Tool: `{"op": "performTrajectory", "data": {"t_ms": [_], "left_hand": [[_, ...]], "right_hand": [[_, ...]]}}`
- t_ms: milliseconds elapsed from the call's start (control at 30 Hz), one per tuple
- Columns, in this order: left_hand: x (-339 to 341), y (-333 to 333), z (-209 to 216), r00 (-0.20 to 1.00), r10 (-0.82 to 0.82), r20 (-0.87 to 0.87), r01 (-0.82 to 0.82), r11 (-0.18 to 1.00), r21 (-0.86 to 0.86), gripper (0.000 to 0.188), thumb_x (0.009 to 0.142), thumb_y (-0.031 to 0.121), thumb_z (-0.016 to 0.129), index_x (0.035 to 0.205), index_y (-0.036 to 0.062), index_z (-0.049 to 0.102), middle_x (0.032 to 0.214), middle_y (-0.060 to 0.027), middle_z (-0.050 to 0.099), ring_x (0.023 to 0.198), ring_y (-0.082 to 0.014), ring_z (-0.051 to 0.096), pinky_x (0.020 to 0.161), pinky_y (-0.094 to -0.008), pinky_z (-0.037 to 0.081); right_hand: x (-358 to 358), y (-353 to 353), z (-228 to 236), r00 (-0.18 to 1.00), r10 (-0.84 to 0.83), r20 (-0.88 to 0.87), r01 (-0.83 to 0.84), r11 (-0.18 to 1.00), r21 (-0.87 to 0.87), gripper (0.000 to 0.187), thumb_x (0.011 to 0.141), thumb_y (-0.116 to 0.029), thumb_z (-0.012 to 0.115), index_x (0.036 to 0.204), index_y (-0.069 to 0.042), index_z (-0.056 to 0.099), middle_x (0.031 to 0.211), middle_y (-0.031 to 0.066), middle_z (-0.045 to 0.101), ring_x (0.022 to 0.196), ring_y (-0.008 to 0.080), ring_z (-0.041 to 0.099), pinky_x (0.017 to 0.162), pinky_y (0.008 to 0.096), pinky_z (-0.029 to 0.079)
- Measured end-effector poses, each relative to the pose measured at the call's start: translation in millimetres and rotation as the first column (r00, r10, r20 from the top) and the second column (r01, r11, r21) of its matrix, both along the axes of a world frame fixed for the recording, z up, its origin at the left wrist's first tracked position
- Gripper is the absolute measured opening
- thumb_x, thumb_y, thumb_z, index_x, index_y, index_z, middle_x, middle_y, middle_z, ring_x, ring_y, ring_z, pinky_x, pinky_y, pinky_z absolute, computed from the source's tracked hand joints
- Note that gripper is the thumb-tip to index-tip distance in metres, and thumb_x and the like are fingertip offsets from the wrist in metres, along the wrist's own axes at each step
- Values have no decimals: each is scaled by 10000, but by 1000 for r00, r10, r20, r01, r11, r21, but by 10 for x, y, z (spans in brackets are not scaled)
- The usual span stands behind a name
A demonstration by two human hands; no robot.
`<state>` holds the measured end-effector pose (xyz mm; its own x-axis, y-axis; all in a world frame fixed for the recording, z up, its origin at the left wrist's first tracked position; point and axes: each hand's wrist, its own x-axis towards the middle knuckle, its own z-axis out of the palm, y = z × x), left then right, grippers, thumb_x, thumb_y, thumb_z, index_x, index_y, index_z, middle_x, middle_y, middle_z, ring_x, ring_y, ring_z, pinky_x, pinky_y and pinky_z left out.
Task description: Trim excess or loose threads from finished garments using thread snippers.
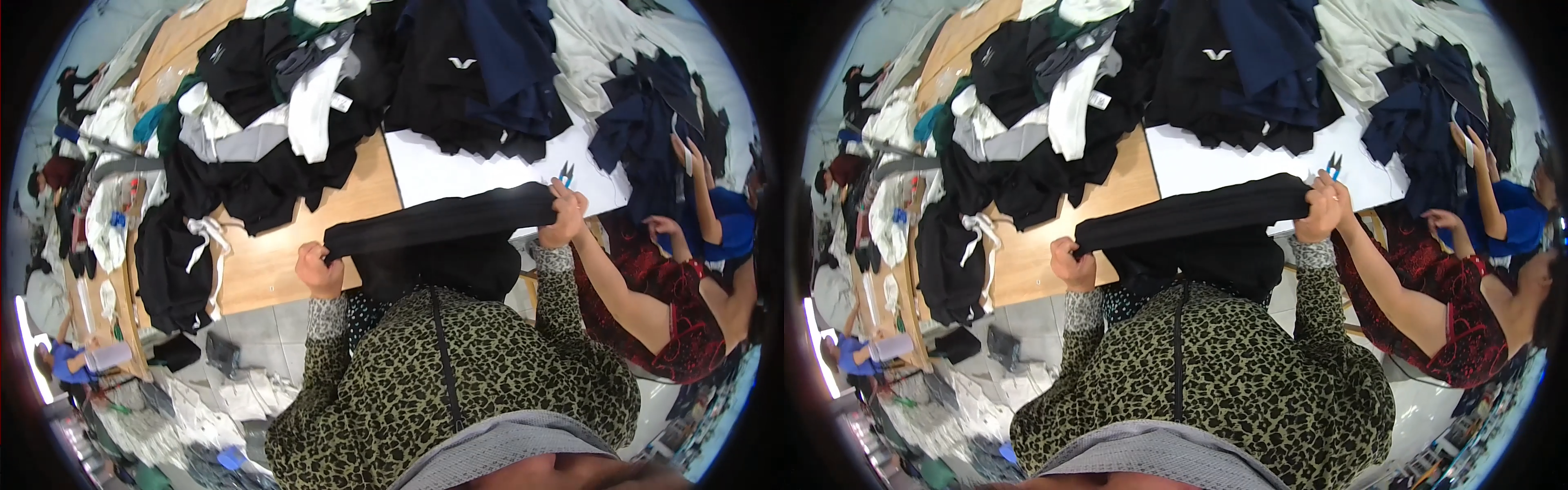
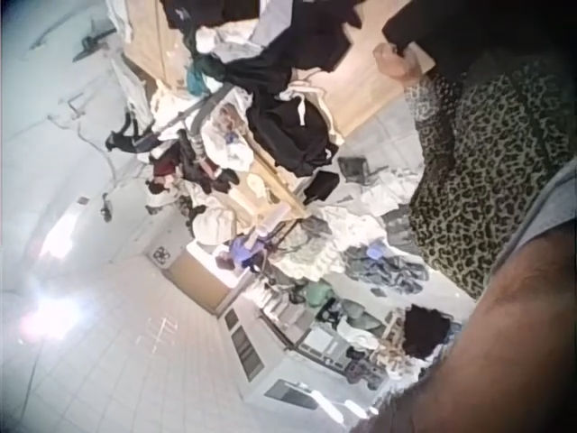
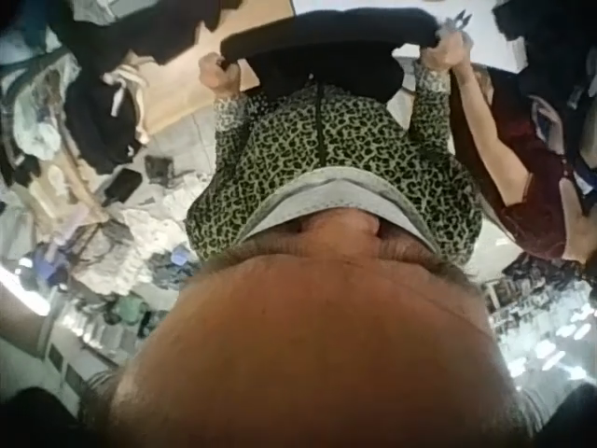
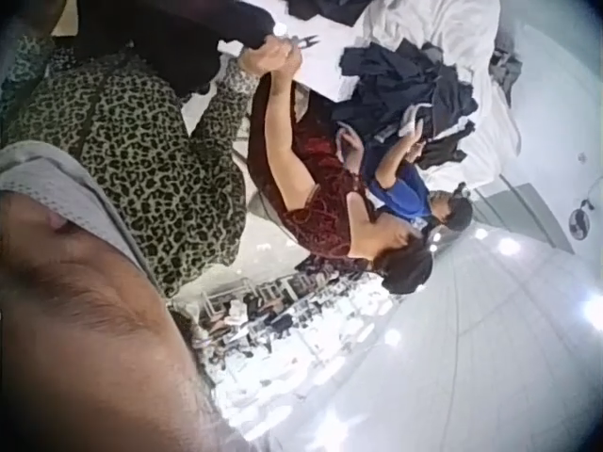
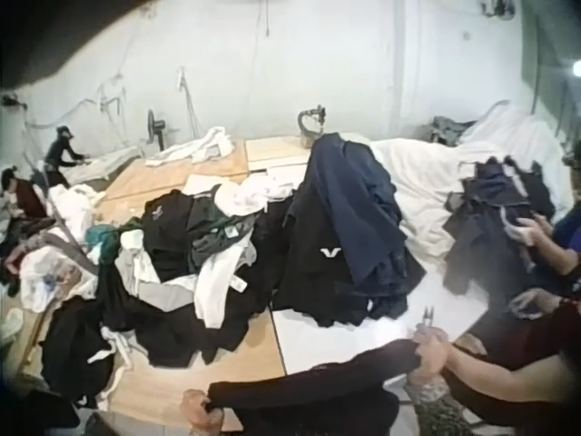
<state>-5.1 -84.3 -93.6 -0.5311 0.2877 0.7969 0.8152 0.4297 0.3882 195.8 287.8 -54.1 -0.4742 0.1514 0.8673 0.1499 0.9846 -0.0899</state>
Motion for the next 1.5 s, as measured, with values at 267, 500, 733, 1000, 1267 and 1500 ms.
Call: {"op": "performTrajectory", "data": {"t_ms": [267, 500, 733, 1000, 1267, 1500], "left_hand": [[-354, 23, 768, 985, 134, -112, -109, 973, 204, 192, 744, -15, 639, 929, 1, 592, 832, -111, 594, 736, -260, 584, 672, -329, 477], [-664, 226, 1746, 942, 39, -334, 42, 971, 233, 195, 745, -109, 563, 913, -14, 591, 865, -124, 584, 778, -250, 560, 712, -347, 464], [-825, -190, 587, 731, -113, 673, 53, 993, 109, 112, 819, 86, 622, 855, 2, 557, 882, -41, 522, 724, -138, 486, 660, -262, 420], [-691, -715, -775, 719, 547, 428, -287, 795, -534, 278, 815, 131, 586, 1062, 4, 585, 932, -231, 582, 879, -369, 558, 772, -426, 460], [-446, -96, -222, 812, 235, 534, -122, 964, -238, 161, 868, 127, 607, 908, -28, 596, 784, -134, 596, 702, -224, 583, 603, -329, 457], [484, 661, 111, -822, -379, 425, -171, 876, 452, 517, 882, 473, 572, 983, -34, 580, 859, -104, 616, 794, -177, 602, 752, -284, 512]], "right_hand": [[-542, -180, 927, 906, 326, -269, -323, 945, 55, 304, 503, -153, 719, 752, -35, 589, 678, 71, 540, 626, 262, 505, 637, 385, 405], [-891, -247, 1733, 858, 385, -341, -311, 916, 253, 352, 464, -104, 648, 814, -67, 637, 716, 27, 481, 606, 207, 487, 712, 372, 388], [-685, -484, 309, 965, 262, 28, -254, 954, -161, 328, 548, 7, 610, 858, -100, 622, 798, 59, 487, 810, 270, 491, 761, 381, 408], [-113, -884, -277, 905, 283, 316, -59, 821, -567, 441, 569, -36, 567, 1003, -90, 622, 1148, 130, 507, 1179, 377, 408, 973, 466, 335], [-124, -899, -352, 996, 8, 87, 86, -193, -977, 470, 780, -322, 738, 1020, 16, 517, 823, 36, 557, 567, 96, 518, 508, 236, 444], [-228, -846, -576, 969, 188, -163, 55, -801, -596, 274, 892, -216, 566, 1037, 16, 557, 888, 92, 653, 785, 201, 633, 656, 342, 521]]}}
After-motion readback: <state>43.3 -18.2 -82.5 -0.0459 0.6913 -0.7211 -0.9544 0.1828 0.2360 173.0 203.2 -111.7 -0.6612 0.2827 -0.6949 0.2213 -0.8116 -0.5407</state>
